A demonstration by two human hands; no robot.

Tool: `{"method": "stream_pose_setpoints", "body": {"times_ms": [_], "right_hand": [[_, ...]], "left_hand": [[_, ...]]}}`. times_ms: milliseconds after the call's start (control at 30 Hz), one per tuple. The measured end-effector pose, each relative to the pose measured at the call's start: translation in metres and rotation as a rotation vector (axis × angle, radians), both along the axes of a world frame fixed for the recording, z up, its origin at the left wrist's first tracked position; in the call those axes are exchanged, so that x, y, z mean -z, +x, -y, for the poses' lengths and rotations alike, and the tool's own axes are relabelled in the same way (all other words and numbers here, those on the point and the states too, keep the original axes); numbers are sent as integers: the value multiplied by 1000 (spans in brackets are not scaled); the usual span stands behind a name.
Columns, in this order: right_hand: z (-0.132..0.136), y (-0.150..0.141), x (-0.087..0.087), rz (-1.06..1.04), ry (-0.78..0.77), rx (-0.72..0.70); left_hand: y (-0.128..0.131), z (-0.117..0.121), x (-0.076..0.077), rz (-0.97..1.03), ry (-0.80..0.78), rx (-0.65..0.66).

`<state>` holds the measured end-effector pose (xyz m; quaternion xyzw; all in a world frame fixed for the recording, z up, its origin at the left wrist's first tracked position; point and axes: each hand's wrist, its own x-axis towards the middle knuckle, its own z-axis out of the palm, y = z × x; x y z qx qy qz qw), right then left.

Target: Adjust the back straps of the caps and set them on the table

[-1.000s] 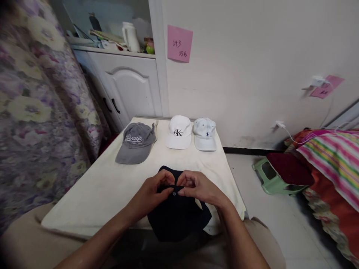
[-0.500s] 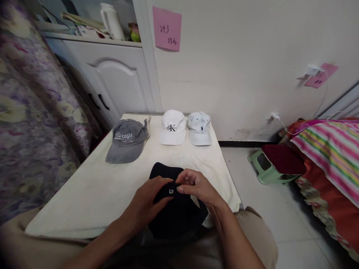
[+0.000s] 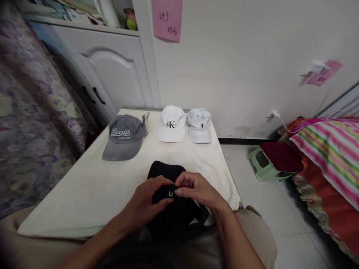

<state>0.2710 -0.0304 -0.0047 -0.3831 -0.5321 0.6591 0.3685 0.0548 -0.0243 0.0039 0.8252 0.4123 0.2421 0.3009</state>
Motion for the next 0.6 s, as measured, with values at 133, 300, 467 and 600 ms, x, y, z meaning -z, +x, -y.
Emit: {"method": "stream_pose_setpoints", "body": {"times_ms": [133,300,467,600], "right_hand": [[0,0,-2,2,8,36],[0,0,-1,-11,6,28],[-1,-3,1,-30,13,40],[-2,-6,3,-59,15,68]], "left_hand": [[-2,2,2,50,31,-24],[-3,2,5,57,54,-11],[-1,0,3,68,114,18],[0,0,3,74,189,24]]}}
